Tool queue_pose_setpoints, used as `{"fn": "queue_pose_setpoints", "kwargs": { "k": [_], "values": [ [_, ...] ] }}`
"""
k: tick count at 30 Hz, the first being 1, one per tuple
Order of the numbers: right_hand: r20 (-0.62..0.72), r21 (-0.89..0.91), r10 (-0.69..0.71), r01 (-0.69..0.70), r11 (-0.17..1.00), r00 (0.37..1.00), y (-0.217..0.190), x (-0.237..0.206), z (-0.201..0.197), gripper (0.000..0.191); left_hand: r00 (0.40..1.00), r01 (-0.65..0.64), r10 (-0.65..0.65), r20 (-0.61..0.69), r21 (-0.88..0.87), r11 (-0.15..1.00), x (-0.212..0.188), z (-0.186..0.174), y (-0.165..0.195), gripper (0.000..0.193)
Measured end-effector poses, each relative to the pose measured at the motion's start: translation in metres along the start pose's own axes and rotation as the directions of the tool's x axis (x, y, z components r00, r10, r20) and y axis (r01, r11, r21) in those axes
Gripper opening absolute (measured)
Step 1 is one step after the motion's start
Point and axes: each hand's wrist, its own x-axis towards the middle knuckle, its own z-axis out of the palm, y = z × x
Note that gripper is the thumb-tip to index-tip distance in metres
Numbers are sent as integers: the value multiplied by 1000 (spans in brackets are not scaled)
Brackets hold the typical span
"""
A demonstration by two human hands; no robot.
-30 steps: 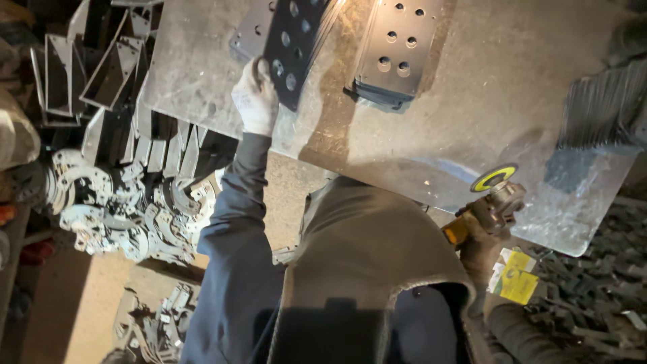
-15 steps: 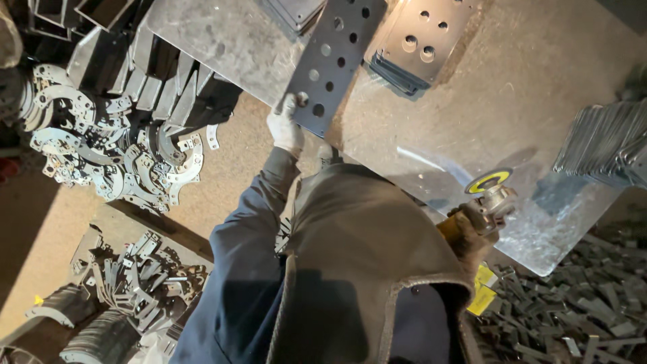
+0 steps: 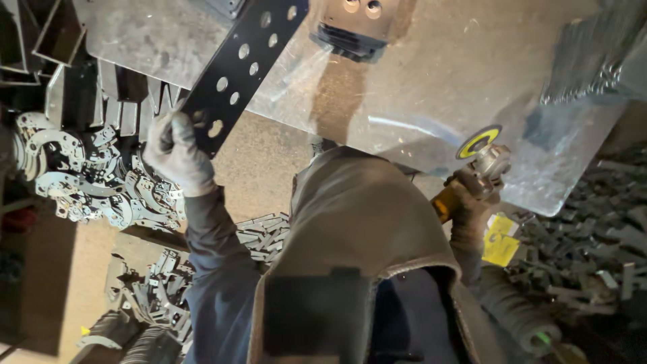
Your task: The person holds flat drilled metal plates by hand and grinds their edges and surfaces with an angle grinder, producing sparks, then places the finished plate on a stack and picks up the next plate to repeat the process.
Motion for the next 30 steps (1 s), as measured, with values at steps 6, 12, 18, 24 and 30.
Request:
{"fn": "queue_pose_setpoints", "kwargs": {
  "k": [6,12,18,24,30],
  "values": [
    [-22,35,-10,11,999,1000,-5,0,-19,33,908,-60,40,417,34,998,-11,39,14,26],
    [-105,0,11,-11,1000,994,-7,-12,-36,33,753,167,-125,646,-4,986,-66,141,-27,35],
    [-194,-69,-33,19,997,980,-13,-30,-44,27,540,112,14,842,-88,990,-87,183,-47,29],
    [-215,-47,-72,64,997,974,-9,-42,-47,22,429,135,-102,897,48,990,-85,190,-42,25],
    [-245,-162,-97,58,985,965,0,-43,-53,18,492,319,-10,871,-169,932,-102,184,-48,31]
  ]
}}
